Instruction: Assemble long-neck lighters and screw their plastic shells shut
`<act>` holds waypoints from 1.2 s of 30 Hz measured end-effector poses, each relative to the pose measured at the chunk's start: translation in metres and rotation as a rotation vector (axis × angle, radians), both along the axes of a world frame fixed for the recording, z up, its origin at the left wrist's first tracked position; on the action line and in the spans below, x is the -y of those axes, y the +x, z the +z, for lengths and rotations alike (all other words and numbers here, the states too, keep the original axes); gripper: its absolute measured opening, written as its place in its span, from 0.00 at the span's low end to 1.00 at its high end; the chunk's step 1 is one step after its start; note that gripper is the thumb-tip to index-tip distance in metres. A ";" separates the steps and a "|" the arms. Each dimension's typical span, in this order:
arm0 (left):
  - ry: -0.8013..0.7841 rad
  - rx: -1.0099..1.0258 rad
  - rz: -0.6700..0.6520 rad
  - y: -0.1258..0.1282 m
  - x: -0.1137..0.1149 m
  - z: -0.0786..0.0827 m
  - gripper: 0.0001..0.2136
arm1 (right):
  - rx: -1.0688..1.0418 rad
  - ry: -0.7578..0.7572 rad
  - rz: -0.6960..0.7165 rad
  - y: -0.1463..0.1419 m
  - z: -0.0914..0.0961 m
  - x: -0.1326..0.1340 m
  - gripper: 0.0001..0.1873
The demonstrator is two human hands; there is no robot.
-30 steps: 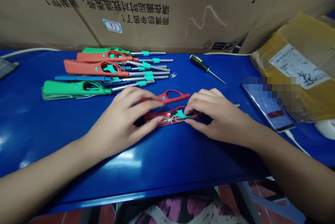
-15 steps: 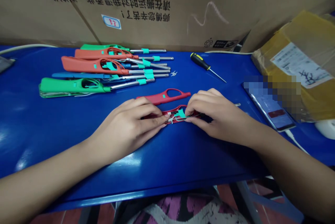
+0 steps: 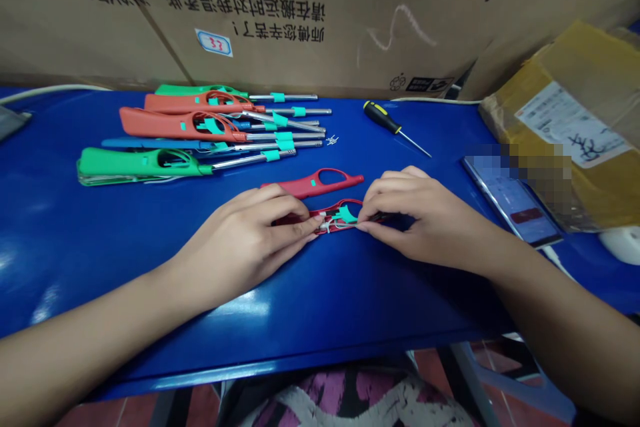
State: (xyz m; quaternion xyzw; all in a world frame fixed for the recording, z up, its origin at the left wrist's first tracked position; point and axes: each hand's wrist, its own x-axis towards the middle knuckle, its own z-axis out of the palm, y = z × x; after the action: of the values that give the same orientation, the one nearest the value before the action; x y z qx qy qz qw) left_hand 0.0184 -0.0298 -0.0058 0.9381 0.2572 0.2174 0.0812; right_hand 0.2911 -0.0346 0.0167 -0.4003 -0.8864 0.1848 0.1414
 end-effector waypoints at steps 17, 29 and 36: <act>0.129 -0.207 -0.017 0.000 0.003 0.000 0.19 | -0.091 -0.212 -0.116 0.009 0.002 -0.007 0.03; 0.060 -0.190 -0.013 0.001 0.005 -0.002 0.19 | -0.058 -0.225 -0.215 0.020 0.006 -0.009 0.04; 0.051 -0.210 -0.017 0.002 0.004 -0.002 0.19 | -0.044 -0.264 -0.263 0.026 0.010 -0.012 0.06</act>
State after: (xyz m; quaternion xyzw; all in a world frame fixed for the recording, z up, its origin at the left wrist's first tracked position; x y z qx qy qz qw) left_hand 0.0205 -0.0342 -0.0074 0.9596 0.2507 0.1236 0.0315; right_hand 0.3167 -0.0229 0.0264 -0.5237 -0.7912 0.2878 0.1298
